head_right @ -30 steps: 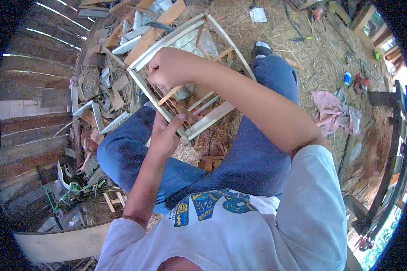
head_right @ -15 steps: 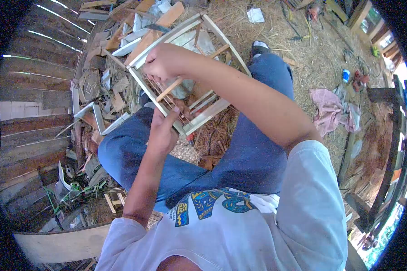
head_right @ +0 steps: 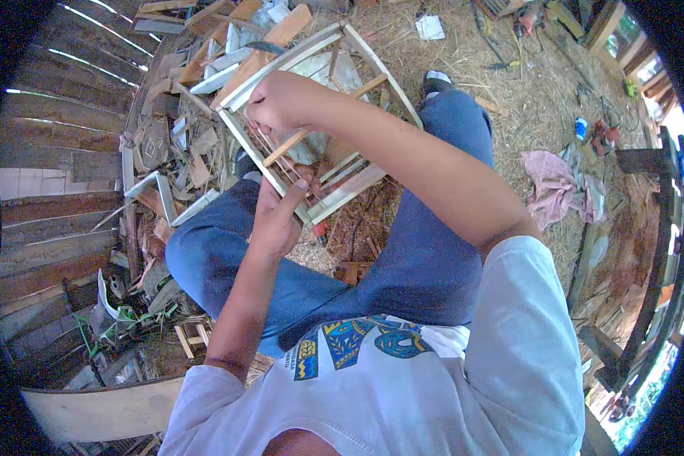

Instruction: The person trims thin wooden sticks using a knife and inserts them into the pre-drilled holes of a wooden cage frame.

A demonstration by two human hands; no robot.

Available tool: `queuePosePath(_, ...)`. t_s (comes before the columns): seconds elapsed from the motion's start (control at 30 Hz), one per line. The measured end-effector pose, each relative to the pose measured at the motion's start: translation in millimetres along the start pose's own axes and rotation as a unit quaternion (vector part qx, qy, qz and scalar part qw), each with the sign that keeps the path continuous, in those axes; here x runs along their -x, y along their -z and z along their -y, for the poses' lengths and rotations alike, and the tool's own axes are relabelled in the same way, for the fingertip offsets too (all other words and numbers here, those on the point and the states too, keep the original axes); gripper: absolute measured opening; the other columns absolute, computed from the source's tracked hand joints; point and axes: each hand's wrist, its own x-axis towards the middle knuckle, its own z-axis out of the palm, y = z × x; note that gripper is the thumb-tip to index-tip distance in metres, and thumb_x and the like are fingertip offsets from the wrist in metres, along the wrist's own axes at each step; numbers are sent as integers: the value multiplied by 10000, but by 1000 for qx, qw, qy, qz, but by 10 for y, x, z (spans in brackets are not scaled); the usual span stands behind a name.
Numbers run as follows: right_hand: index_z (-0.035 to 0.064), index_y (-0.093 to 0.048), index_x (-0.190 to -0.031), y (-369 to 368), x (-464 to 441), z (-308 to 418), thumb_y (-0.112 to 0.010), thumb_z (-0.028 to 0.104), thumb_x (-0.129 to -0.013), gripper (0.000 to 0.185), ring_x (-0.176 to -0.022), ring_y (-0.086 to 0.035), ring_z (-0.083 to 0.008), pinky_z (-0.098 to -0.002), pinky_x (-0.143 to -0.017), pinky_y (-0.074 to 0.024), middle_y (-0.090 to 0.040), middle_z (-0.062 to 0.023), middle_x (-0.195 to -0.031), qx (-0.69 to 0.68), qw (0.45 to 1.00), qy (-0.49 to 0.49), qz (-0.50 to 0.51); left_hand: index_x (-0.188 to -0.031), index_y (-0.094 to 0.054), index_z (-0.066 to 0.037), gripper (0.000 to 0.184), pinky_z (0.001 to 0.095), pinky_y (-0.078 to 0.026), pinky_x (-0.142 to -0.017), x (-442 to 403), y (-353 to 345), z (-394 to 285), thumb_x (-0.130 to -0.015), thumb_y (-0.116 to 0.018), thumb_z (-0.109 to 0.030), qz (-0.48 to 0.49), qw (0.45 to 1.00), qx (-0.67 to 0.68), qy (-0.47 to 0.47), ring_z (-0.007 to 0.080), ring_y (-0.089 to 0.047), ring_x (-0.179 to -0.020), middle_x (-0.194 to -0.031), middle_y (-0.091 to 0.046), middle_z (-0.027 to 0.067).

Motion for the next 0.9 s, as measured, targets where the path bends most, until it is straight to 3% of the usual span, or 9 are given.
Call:
queuePosePath(0.5, 20, -756, -867, -51, -3, 23, -635, 247, -906, 260, -657, -648, -167, -338, -679, -497, -704, -70, -692, 43, 997, -25, -57, -1266, -426, -90, 328, 352, -510, -884, 13, -44, -18, -998, -613, -71, -4, 1000, -1, 16, 171, -589, -969, -1086, -565, 52)
queuePosePath(0.67, 25, -752, -864, -49, 6, 6, -633, 252, -906, 260, -675, -660, -177, -347, -681, -503, -707, -65, -701, 81, 994, -15, -69, -1253, -498, -98, 294, 365, -521, -870, 39, -83, -1, -992, -632, -74, -30, 998, 54, 9, 169, -605, -987, -1107, -602, 40)
queuePosePath(0.73, 102, -792, -848, -35, 13, -26, -626, 350, -860, 299, -735, -701, -313, -433, -729, -543, -725, -141, -754, 79, 994, 3, -69, -1246, -498, -99, 287, 357, -525, -861, 23, -78, 12, -992, -629, -71, -29, 998, 57, 6, 165, -605, -981, -1100, -602, 40)
queuePosePath(0.87, 83, -786, -861, -14, 30, -43, -641, 361, -845, 314, -713, -699, -317, -427, -697, -543, -720, -155, -753, 86, 993, 17, -78, -1232, -455, -77, 295, 375, -561, -890, 20, -85, -37, -989, -614, -28, -20, 997, 74, 10, 168, -592, -971, -1084, -557, 50)
queuePosePath(0.9, 60, -769, -884, 5, 45, 1, -646, 312, -868, 281, -661, -658, -228, -370, -645, -516, -712, -90, -738, 79, 995, 2, -56, -1232, -455, -77, 295, 375, -561, -890, 11, -69, -18, -989, -614, -28, -19, 997, 74, 10, 168, -592, -971, -1084, -557, 50)
